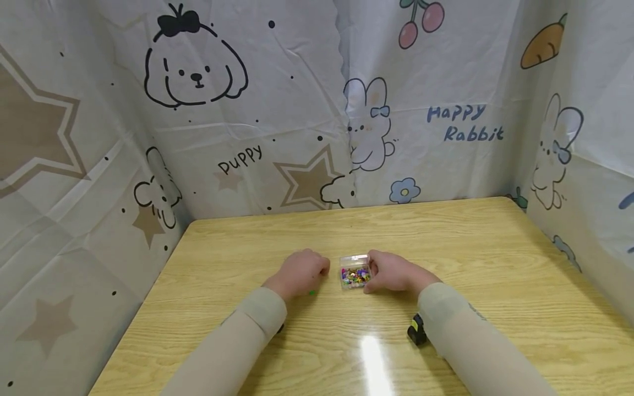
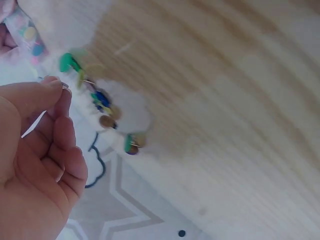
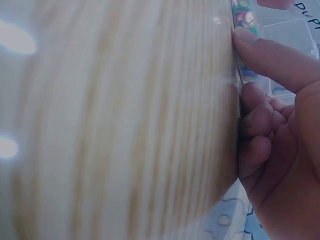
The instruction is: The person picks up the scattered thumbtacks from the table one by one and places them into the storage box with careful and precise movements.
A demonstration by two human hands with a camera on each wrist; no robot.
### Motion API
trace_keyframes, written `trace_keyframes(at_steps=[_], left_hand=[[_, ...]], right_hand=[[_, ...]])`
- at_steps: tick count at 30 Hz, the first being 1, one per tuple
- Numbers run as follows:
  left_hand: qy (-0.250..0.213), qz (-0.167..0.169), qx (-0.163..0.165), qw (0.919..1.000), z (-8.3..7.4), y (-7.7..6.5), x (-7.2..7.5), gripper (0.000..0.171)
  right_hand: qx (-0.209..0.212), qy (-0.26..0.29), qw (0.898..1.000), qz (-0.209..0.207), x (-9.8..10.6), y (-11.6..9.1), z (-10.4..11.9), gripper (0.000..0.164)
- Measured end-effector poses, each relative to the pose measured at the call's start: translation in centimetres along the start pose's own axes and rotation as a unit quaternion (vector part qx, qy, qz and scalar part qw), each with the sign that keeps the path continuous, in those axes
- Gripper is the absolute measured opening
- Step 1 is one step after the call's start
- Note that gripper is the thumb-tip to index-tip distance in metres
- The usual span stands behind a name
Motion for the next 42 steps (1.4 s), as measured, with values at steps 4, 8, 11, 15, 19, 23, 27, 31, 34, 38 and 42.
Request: trace_keyframes(at_steps=[4,8,11,15,19,23,27,31,34,38,42], left_hand=[[0.004,-0.006,-0.033,0.9994,-1.1,0.1,0.8,0.014],[-0.006,-0.004,-0.051,0.9987,-2.0,0.2,1.5,0.014],[-0.02,-0.009,-0.06,0.998,-2.6,0.3,1.9,0.015],[-0.034,-0.017,-0.077,0.9963,-3.5,0.4,2.3,0.015],[-0.034,-0.019,-0.084,0.9957,-4.5,0.5,2.7,0.013],[-0.016,-0.018,-0.077,0.9967,-5.2,0.8,2.8,0.011],[0.002,-0.009,-0.071,0.9975,-5.7,1.3,2.6,0.011],[0.019,0.001,-0.067,0.9975,-5.8,1.7,2.4,0.012],[0.032,-0.001,-0.07,0.997,-5.8,1.7,2.3,0.013],[0.031,-0.007,-0.077,0.9965,-5.6,1.5,2.4,0.013],[0.005,-0.023,-0.084,0.9962,-5.1,1.3,2.7,0.016]], right_hand=[[-0.003,0.0,1.0,-0.003,0.1,0.1,-0.2,0.043],[0.002,-0.003,1.0,-0.002,0.2,0.1,-0.2,0.043],[0.008,-0.004,1.0,-0.001,0.2,0.0,-0.2,0.043],[0.008,-0.005,1.0,-0.001,0.1,0.0,-0.2,0.042],[0.003,-0.007,1.0,-0.004,0.0,-0.1,-0.3,0.042],[0.001,-0.008,1.0,-0.007,0.0,-0.2,-0.2,0.042],[0.001,-0.009,1.0,-0.007,0.0,-0.2,0.0,0.042],[0.005,-0.014,1.0,-0.005,0.1,-0.1,0.1,0.041],[0.008,-0.019,1.0,-0.004,0.1,0.0,0.1,0.041],[0.01,-0.014,1.0,-0.001,0.1,0.0,0.0,0.041],[0.013,-0.001,1.0,0.002,0.1,-0.1,-0.1,0.041]])
Point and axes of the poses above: each hand's wrist, its own y-axis towards the middle knuckle, its own x-axis out of the back of the hand, z = x × y, the point moved 4 cm from there along y, towards the middle knuckle, and after that the axes turned 13 degrees about y, right-handed, at the moved point
